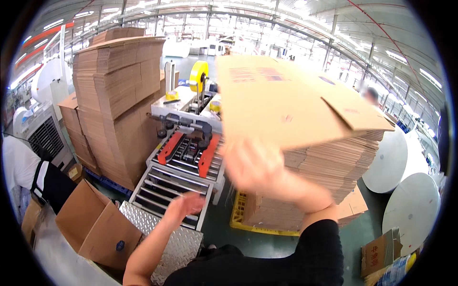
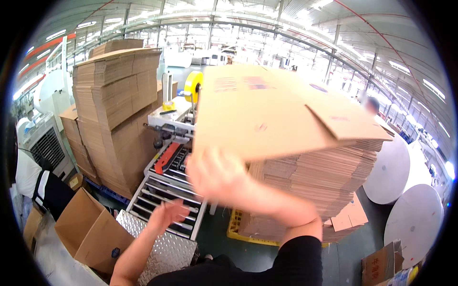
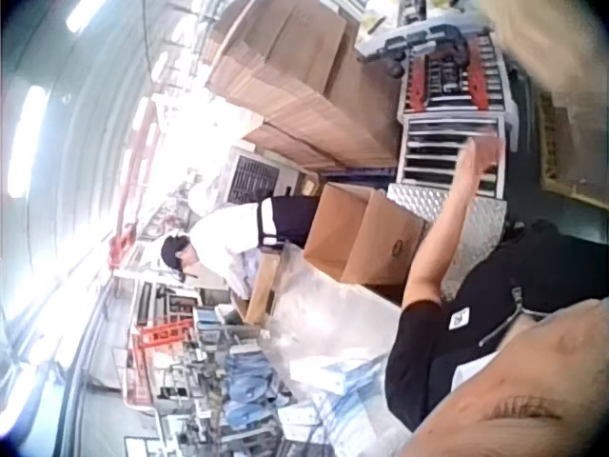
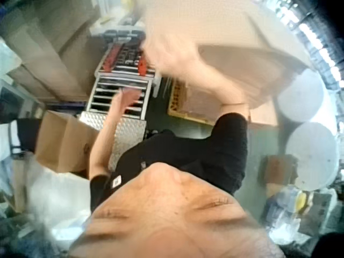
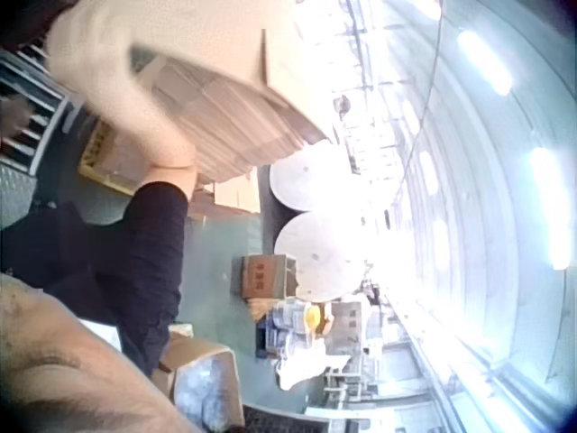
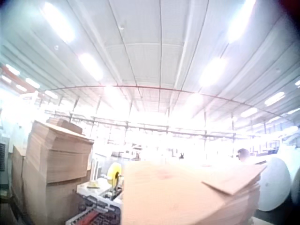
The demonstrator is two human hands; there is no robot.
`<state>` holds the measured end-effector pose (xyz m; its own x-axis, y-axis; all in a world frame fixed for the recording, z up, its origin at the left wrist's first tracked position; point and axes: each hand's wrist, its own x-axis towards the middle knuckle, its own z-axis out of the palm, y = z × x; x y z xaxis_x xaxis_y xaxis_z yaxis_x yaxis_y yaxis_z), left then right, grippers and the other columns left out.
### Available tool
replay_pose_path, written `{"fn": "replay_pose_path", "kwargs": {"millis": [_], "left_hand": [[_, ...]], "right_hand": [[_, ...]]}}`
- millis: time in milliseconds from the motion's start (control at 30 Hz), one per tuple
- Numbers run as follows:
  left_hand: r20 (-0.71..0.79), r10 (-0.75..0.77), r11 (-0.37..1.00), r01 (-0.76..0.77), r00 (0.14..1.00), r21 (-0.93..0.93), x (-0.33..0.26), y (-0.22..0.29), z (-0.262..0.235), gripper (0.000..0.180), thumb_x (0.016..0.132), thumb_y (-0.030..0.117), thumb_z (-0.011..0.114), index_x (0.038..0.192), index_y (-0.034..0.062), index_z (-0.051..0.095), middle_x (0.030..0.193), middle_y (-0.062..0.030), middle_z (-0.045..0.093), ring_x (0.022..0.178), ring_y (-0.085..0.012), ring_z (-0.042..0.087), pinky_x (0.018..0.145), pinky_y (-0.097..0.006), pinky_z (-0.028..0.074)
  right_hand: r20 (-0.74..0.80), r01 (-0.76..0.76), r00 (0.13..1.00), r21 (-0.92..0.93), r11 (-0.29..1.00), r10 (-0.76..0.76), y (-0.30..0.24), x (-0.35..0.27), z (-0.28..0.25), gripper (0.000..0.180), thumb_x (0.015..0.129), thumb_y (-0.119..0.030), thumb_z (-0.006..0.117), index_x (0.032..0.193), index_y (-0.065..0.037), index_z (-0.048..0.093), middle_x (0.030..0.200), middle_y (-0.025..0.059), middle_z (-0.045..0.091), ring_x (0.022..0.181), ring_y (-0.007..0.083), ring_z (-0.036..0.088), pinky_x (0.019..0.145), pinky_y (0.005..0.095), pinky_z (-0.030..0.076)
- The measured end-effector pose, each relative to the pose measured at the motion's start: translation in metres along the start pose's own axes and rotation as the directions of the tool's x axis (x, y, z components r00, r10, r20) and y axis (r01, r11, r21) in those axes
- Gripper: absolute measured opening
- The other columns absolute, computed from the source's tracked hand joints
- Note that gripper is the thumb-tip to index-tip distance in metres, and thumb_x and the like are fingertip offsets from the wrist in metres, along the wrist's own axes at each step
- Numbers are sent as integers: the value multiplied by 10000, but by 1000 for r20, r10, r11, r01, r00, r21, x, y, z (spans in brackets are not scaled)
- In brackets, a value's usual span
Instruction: The person packs multiple white and blue boxes into larger cardboard cartons, organizes them, and places the filled cartons onto a conveyor belt system.
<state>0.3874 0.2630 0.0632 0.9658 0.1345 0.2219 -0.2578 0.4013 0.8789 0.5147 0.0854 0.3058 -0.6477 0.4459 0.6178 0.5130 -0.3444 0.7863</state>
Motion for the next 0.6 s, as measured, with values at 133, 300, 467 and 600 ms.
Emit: {"fn": "replay_pose_path", "kwargs": {"millis": [133,300,467,600], "left_hand": [[89,101,901,-53,991,-430,75,42,59,476,966,369,395,1281,13,417,1210,-107,549,1089,-227,542,934,-388,433],[-222,116,941,-179,968,-289,28,-9,-20,494,842,93,599,1290,10,407,1245,-118,527,1137,-247,518,952,-387,431],[-515,335,899,-432,789,-77,-108,22,-62,461,826,31,564,1259,-36,422,1214,-141,542,1080,-263,560,916,-377,462],[-664,160,950,-298,731,-99,-145,62,-32,468,840,64,554,1276,-29,410,1220,-170,532,1067,-267,565,912,-386,462]], "right_hand": [[458,-241,889,515,823,-27,-98,-40,-41,169,637,-204,582,744,-74,584,741,8,454,647,135,431,500,238,336],[610,-429,791,608,668,-47,-127,-84,-55,476,639,-263,684,1062,-69,582,1114,94,536,1038,242,511,813,378,428],[744,-413,661,465,783,-94,-62,-45,-51,714,593,-279,743,1240,-97,502,1299,142,450,1195,312,437,950,477,361],[437,-189,898,490,851,-52,-42,-55,-37,352,683,-132,609,1031,-86,636,1054,85,628,949,236,608,792,368,473]]}}
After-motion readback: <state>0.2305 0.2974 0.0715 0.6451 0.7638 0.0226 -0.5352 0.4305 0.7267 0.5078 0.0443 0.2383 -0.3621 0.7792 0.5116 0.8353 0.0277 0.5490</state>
